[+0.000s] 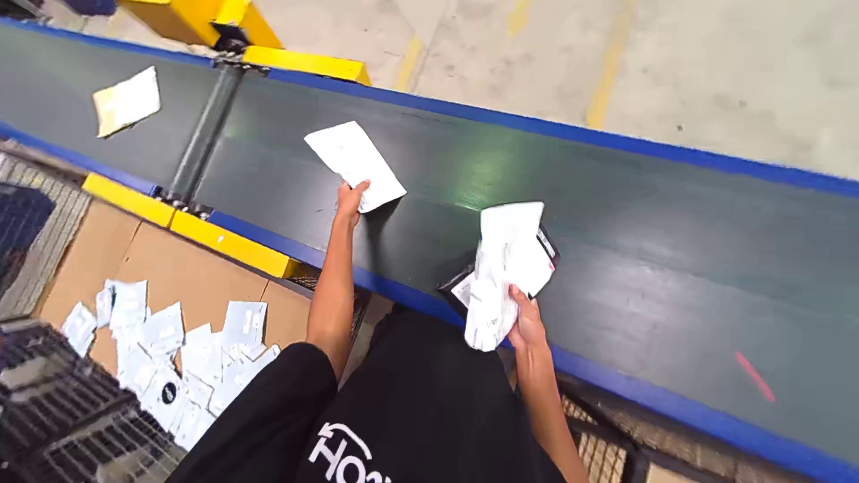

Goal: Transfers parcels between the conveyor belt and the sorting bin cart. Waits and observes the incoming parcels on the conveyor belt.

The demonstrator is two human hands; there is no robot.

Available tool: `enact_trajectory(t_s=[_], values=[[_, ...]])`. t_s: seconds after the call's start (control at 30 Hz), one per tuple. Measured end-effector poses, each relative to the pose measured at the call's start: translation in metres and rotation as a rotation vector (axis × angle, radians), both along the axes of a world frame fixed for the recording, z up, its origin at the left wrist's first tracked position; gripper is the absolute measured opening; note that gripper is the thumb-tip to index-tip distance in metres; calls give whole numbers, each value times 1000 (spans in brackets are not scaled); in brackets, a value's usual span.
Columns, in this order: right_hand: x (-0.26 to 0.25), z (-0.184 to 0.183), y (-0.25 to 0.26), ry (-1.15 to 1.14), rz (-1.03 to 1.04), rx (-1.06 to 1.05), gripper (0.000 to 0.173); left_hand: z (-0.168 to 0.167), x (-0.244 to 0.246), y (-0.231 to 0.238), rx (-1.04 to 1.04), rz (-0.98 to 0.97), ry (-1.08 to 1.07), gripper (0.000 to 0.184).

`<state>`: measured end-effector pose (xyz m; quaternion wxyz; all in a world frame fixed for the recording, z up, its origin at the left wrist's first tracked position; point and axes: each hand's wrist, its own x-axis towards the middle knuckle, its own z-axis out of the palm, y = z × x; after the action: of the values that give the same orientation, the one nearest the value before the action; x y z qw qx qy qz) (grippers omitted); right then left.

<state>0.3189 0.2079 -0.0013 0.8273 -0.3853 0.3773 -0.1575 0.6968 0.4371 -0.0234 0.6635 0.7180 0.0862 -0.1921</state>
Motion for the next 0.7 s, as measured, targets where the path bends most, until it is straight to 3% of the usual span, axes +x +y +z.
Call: enact_trajectory(t_s=[0.13, 0.27, 0.43, 0.5, 0.57, 0.7], values=[[-27, 19, -10, 34, -92, -14, 46, 35, -97, -48, -49, -418, 30, 51], [-60, 17, -29, 44, -276, -11, 55, 52, -232, -108, -171, -777, 243, 71], [-177, 25, -53, -13, -329, 120, 70, 55, -335, -165, -77, -1051, 357, 40], [-219, 18, -50, -90, -400, 150, 64, 60, -363, -190, -32, -1222, 344, 35], [-257, 7, -44, -132, -551, 159, 53, 65, -393, -218, -8, -1383, 321, 38], [-337, -11, -48, -107, -999, 228, 49, 62, -453, -272, -33, -1583, 256, 68]])
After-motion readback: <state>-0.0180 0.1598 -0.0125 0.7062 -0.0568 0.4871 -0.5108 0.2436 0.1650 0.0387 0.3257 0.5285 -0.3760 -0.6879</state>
